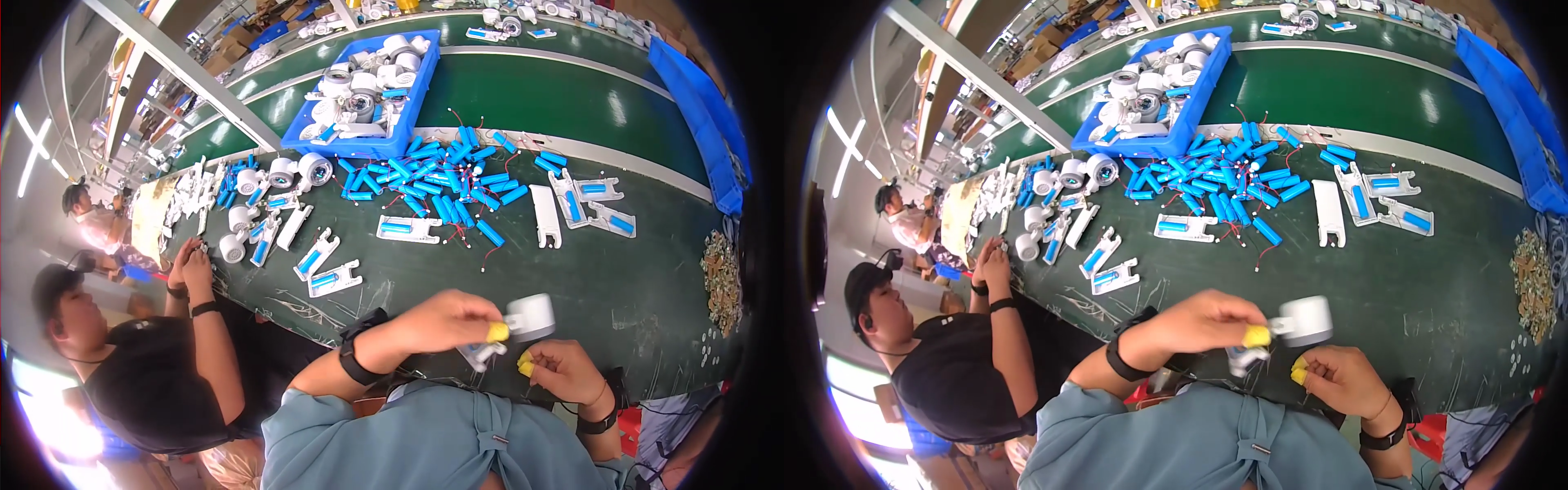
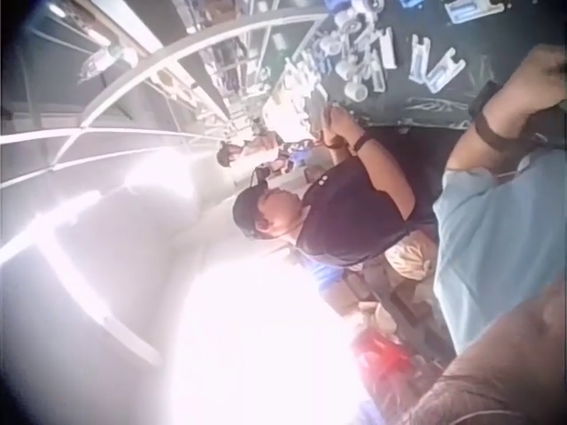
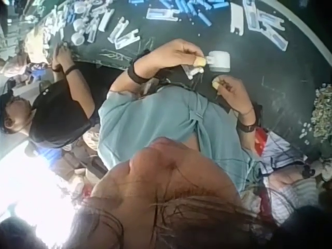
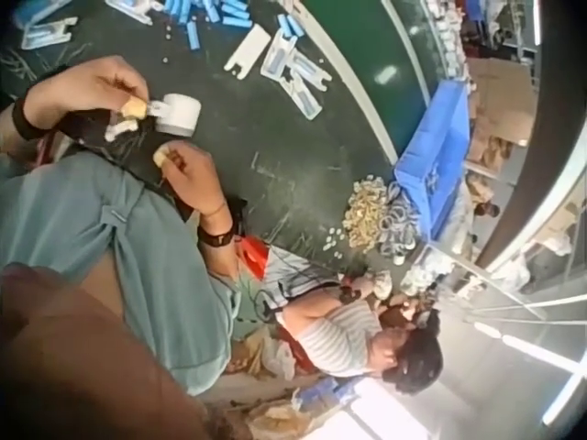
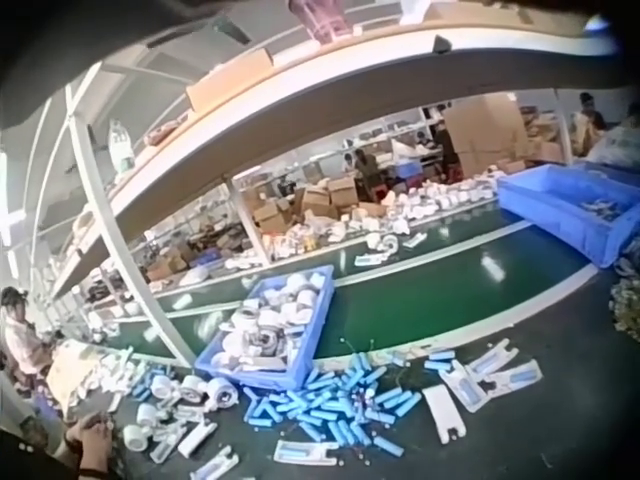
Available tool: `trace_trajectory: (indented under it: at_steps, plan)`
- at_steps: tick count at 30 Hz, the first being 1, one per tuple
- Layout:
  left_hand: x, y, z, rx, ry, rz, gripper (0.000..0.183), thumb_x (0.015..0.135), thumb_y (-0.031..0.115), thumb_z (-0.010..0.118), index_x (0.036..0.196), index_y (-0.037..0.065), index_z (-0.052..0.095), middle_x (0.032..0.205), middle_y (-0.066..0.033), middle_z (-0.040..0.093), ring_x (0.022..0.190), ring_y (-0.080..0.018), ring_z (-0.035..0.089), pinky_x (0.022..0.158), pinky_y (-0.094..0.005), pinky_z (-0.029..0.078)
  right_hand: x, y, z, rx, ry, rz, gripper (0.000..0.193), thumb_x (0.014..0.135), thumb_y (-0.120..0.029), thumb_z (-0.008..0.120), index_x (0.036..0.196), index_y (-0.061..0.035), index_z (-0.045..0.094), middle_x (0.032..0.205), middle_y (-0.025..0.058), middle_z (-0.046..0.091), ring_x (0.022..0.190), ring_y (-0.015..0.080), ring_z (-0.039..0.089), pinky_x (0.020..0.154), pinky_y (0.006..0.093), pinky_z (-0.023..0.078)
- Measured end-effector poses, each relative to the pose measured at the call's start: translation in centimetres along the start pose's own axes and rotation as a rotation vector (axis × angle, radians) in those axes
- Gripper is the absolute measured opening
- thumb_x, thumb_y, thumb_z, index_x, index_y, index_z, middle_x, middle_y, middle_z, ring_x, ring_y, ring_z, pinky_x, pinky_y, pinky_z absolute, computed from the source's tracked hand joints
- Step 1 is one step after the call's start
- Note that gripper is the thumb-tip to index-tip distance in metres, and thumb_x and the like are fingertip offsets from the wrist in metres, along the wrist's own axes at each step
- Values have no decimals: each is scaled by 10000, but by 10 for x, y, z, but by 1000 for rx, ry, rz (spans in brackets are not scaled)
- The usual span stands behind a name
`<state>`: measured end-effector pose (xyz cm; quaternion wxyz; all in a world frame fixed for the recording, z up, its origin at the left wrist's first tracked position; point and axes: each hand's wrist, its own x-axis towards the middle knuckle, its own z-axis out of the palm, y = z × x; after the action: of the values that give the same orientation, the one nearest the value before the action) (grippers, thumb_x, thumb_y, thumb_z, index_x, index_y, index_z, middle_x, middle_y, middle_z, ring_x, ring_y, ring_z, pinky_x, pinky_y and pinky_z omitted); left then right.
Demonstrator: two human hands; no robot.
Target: The person assembles a device by connecting a circuit board to a white housing, fitting the board inside, and inserting a battery into a separate white base. They then snap the housing and base together and place the completed unit on the table.
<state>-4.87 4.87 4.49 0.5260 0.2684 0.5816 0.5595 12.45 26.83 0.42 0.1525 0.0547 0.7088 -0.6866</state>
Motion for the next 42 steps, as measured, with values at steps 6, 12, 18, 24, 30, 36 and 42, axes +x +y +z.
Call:
trace_trajectory:
  at_steps: [6, 12, 18, 24, 30, 36, 42]
  plan:
    - [-53, 33, -44, 110, 430, -6, 269, 906, 216, 662, 1041, -16, 684, 818, 13, 646, 675, -32, 515, 577, -195, 379, -3, -2, 0, -41, 47, -35, 143, 816, 0, 643, 955, 32, 647, 712, 39, 615, 604, 79, 580, 549, 228, 460]
    - [-63, 33, -48, 6, 560, 39, 245, 918, 139, 596, 1022, -74, 658, 716, 21, 560, 547, -3, 376, 482, -173, 232, 6, -13, 6, -27, 94, -3, 192, 870, 0, 593, 1061, 20, 609, 815, 28, 636, 665, 66, 615, 558, 213, 491]
    - [-18, 16, -14, -9, 300, 40, 255, 922, 185, 644, 1043, -37, 678, 782, -14, 607, 657, -57, 498, 566, -195, 349, 21, -22, 39, -244, 498, -203, 542, 811, -72, 721, 1293, -26, 478, 1136, 123, 571, 973, 197, 621, 756, 293, 533]
    - [-1, -11, -6, 353, 79, 276, 181, 971, 88, 586, 1086, -22, 672, 1051, -53, 613, 951, -125, 572, 815, -260, 456, 30, -30, 42, -596, 609, -348, 769, 705, -141, 794, 1355, -15, 402, 1276, 198, 462, 1130, 380, 521, 929, 420, 469]
    - [-8, -18, -5, -10, 141, 142, 282, 958, 56, 594, 1223, -24, 539, 1094, -65, 625, 1033, -121, 589, 852, -248, 478, 40, -21, 45, -553, 648, -397, 771, 694, -177, 795, 1330, -1, 396, 1212, 198, 526, 1090, 393, 541, 921, 426, 456]
    - [-12, -22, 1, 20, 295, 251, 328, 871, -26, 658, 1189, -16, 578, 1030, -21, 606, 929, -98, 559, 829, -247, 460, 20, -30, 28, -483, 607, -272, 760, 685, -211, 812, 1309, -34, 416, 1109, 182, 601, 1016, 372, 595, 873, 413, 485]
    - [-4, -37, -1, 337, 462, 250, 279, 805, -70, 674, 1073, 6, 655, 966, -24, 608, 884, -102, 553, 802, -240, 452, 21, -14, 16, -392, 626, -375, 586, 759, -233, 766, 1239, 2, 525, 1095, 183, 631, 907, 313, 635, 807, 400, 511]
